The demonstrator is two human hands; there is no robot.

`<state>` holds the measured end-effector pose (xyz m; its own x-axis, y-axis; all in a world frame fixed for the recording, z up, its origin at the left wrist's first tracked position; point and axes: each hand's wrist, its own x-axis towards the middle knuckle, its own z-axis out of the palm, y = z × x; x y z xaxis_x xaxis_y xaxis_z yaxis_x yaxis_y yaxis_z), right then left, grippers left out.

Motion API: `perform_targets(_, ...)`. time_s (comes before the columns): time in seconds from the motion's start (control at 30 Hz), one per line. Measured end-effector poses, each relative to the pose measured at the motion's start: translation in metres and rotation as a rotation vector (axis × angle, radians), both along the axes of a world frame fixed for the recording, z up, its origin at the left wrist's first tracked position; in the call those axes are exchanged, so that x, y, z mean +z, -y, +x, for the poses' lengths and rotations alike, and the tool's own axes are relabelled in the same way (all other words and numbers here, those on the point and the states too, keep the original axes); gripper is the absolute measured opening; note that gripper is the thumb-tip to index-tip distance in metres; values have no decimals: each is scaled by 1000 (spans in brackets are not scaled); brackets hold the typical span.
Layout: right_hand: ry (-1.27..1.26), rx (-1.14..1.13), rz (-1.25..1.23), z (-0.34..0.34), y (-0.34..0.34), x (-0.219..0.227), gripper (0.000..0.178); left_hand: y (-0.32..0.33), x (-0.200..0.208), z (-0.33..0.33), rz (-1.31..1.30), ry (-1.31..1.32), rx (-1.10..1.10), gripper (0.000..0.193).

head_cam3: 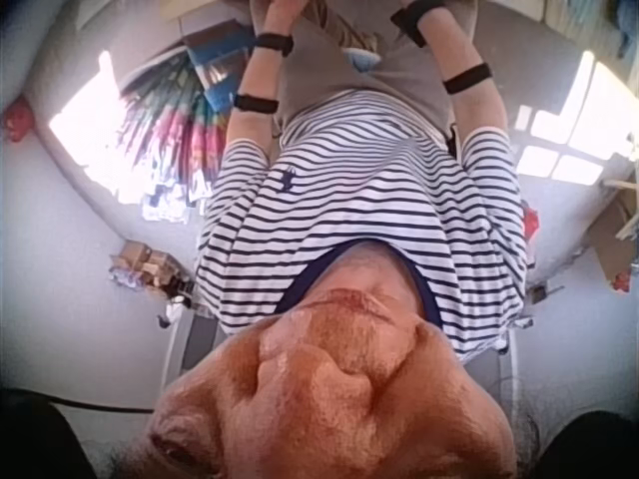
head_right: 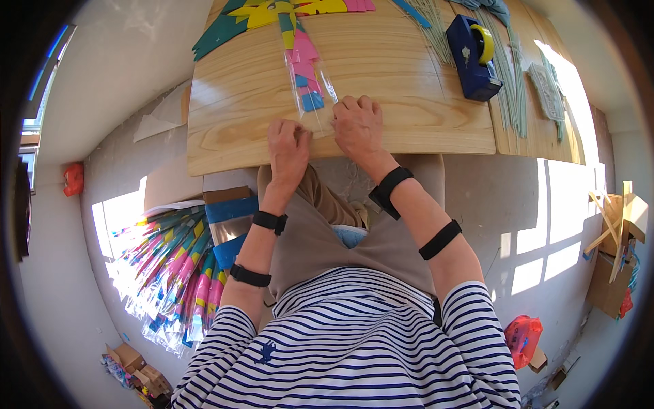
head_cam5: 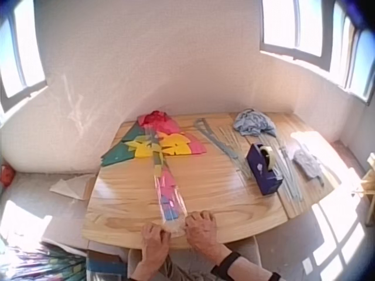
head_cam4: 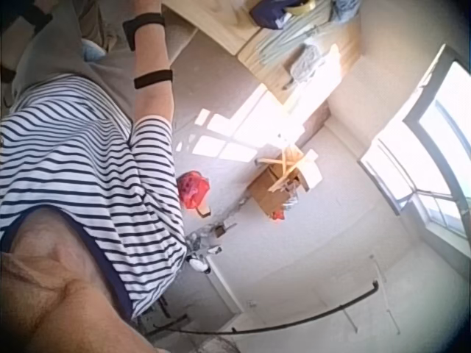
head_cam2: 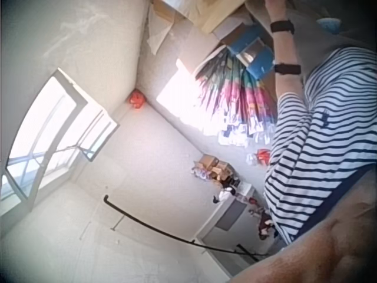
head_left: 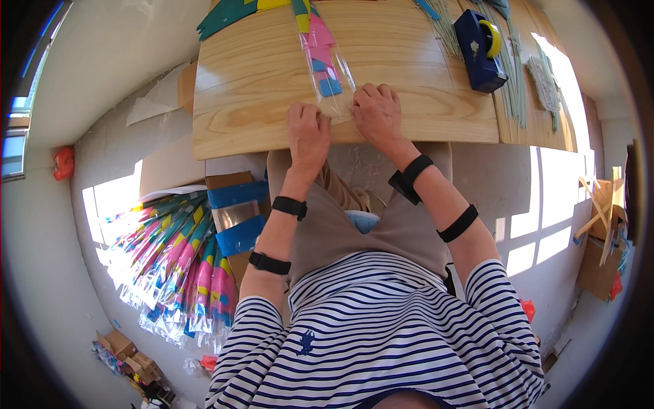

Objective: Assembling a character-themed kite by attaching support sticks and securing them with tape.

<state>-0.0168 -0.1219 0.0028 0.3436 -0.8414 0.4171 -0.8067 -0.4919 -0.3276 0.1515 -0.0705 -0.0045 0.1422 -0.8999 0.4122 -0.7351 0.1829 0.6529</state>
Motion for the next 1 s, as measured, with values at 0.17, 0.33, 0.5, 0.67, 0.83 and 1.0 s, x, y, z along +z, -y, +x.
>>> perform_targets(0.17, 3, -8, 6, 2, -1, 1, 17, -10, 3, 3, 51, -50, 55, 27)
perform_targets(0.33, 4, -8, -20, 0, 0, -2, 17, -43, 24, -9, 42, 116, -142, 40)
perform_targets(0.5, -4, -1, -20, 1, 0, -3, 16, -61, 19, -18, 80, 271, -264, 58)
perform_targets(0.67, -4, -6, -11, 0, 0, -1, 14, -59, 14, -18, 97, 295, -256, 65)
perform_targets(0.83, -6, -1, -36, 1, 0, -1, 14, -54, 9, -15, 141, 289, -239, 75)
perform_targets(1.0, 3, -5, 1, 0, -1, -1, 15, -54, 5, -13, 162, 311, -220, 77)
